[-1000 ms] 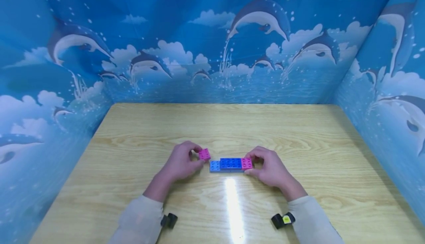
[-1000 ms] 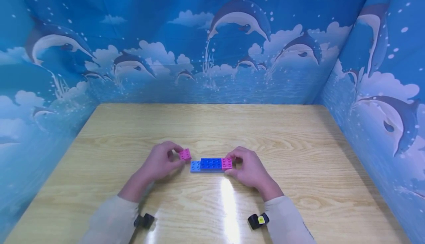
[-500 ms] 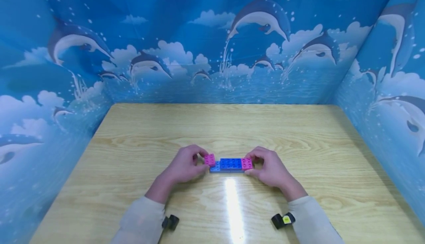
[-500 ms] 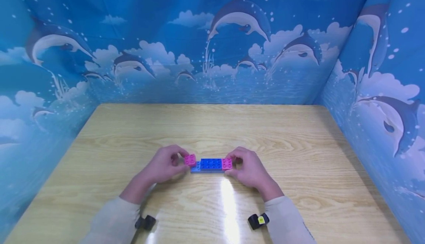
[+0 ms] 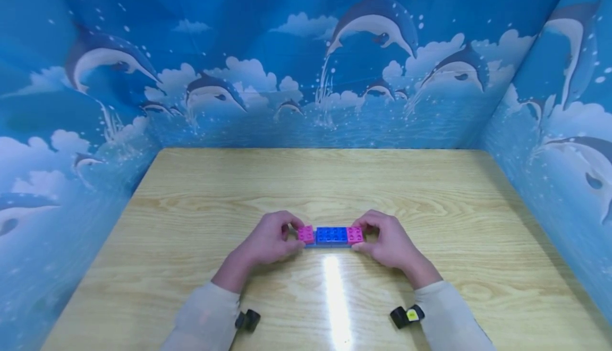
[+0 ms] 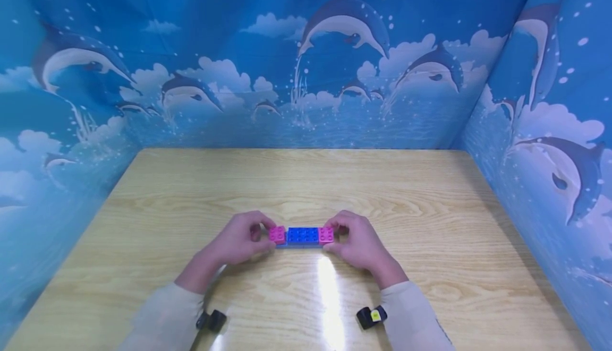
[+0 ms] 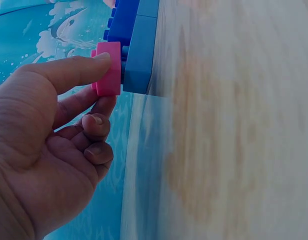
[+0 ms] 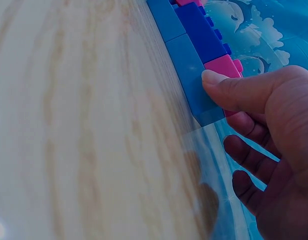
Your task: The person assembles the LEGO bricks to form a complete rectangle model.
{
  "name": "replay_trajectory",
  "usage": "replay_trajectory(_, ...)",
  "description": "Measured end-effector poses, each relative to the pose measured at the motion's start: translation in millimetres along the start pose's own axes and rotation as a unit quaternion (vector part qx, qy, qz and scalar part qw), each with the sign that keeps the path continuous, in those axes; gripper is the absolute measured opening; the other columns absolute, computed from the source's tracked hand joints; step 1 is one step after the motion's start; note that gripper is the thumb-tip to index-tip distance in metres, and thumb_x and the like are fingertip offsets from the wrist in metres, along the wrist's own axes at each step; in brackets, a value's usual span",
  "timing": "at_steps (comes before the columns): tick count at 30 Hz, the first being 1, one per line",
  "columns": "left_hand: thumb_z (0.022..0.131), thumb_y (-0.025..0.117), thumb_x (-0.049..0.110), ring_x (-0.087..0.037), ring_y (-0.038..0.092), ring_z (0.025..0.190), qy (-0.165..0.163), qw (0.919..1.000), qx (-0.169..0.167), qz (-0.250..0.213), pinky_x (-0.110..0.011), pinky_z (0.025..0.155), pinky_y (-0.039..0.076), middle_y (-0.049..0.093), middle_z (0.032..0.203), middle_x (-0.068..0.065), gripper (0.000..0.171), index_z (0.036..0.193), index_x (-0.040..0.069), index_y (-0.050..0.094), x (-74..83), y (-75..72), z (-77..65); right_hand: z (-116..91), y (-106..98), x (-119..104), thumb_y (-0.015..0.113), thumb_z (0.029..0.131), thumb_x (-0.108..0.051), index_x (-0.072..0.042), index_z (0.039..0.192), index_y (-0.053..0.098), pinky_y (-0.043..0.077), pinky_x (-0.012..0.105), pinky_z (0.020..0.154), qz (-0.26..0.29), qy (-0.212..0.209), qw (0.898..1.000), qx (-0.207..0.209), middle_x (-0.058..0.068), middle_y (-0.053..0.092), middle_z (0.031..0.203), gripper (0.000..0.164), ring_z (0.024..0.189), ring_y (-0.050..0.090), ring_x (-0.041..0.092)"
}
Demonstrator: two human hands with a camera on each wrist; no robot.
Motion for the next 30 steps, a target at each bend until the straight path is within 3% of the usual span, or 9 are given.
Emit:
replay_trajectory(16, 0.081, 0.083, 0.024, -0.017, 0.054, 0.076, 0.01, 0.9998, -0.003, 0.019, -0.031, 0.064, 0.05, 0.061, 0.092, 0.001, 0.035, 0.112, 0.016, 0.07, 3.8, 4.0, 3.9, 0.8, 0.2, 1.1, 0.092, 0.069, -0.014, -0.022, 0.1, 0.073, 0.05, 0.039, 0.083, 0.003, 0.008, 1.0, -0.002, -0.012, 0.063, 0.094, 0.037, 0.09, 0.058, 0.015)
replay_trajectory(23, 0.081, 0.084, 0.024, -0.015, 0.054, 0.072, 0.03, 0.999, -0.002, 0.033, -0.03, 0.063, 0.05, 0.061, 0.089, 0.0, 0.034, 0.111, 0.012, 0.072, 9.5, 6.1, 6.5, 1.8, 0.3, 1.7, 0.092, 0.069, -0.015, -0.023, 0.1, 0.073, 0.05, 0.038, 0.081, -0.001, 0.006, 1.0, -0.002, -0.012, 0.062, 0.094, 0.038, 0.088, 0.058, 0.015)
replay_trajectory(30, 0.08, 0.085, 0.022, -0.015, 0.054, 0.073, 0.029, 0.999, 0.002, 0.034, -0.029, 0.061, 0.05, 0.06, 0.089, 0.003, 0.031, 0.107, 0.013, 0.073, 11.6, 7.1, 7.6, 1.7, 0.2, 1.7, 0.092, 0.069, -0.014, -0.023, 0.1, 0.073, 0.05, 0.037, 0.079, -0.001, 0.004, 1.0, -0.002, -0.012, 0.062, 0.092, 0.038, 0.087, 0.058, 0.016)
Point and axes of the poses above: each hand's wrist, its own z-axis towards the middle knuckle, its own y-axis out of the palm, x = y × z, the point moved 10 cm from there along z, towards the middle knuckle
